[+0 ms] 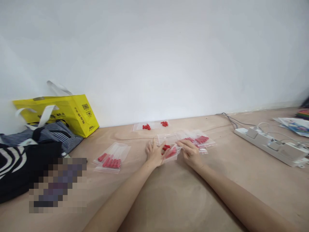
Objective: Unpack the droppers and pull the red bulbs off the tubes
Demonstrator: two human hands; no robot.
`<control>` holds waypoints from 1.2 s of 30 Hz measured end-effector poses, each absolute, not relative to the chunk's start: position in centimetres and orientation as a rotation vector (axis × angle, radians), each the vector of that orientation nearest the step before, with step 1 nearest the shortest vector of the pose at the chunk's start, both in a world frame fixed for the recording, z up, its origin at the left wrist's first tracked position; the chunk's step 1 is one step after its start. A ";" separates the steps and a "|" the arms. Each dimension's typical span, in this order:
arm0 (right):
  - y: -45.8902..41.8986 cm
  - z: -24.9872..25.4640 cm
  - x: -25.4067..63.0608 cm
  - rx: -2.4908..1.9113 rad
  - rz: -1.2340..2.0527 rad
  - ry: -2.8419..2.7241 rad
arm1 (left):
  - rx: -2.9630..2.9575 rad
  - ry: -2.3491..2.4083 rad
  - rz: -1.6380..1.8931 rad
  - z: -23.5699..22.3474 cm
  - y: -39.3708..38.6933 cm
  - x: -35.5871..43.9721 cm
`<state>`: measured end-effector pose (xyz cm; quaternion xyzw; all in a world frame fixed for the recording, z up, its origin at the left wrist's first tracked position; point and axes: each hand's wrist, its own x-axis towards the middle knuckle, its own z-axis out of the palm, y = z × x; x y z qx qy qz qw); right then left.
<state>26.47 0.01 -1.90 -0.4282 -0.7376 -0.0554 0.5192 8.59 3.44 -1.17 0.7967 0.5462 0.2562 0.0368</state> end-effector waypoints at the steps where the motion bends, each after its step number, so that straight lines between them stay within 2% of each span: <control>1: 0.3 -2.0 26.9 -1.073 -0.138 -1.695 | 2.468 1.688 0.702 -1.0 3.3 9.2; 8: 1.4 -2.7 27.7 -1.168 -0.113 -1.479 | 2.501 1.708 0.511 -0.4 2.7 9.9; 16: 0.9 -3.0 25.5 -1.159 -0.009 -1.509 | 2.674 1.218 0.486 0.3 3.7 3.0; 26: -0.1 -3.4 25.8 -1.154 0.234 -2.093 | 2.654 1.105 0.470 0.7 4.0 0.4; 28: -0.6 -2.9 26.2 -1.160 0.216 -2.146 | 2.697 1.078 0.529 0.7 3.9 0.2; 33: -2.1 -1.6 26.4 -1.006 0.246 -2.344 | 2.800 0.857 0.981 0.4 1.9 0.9; 36: -2.8 -1.4 26.3 -0.941 0.396 -2.404 | 2.804 0.637 0.953 0.1 0.0 1.7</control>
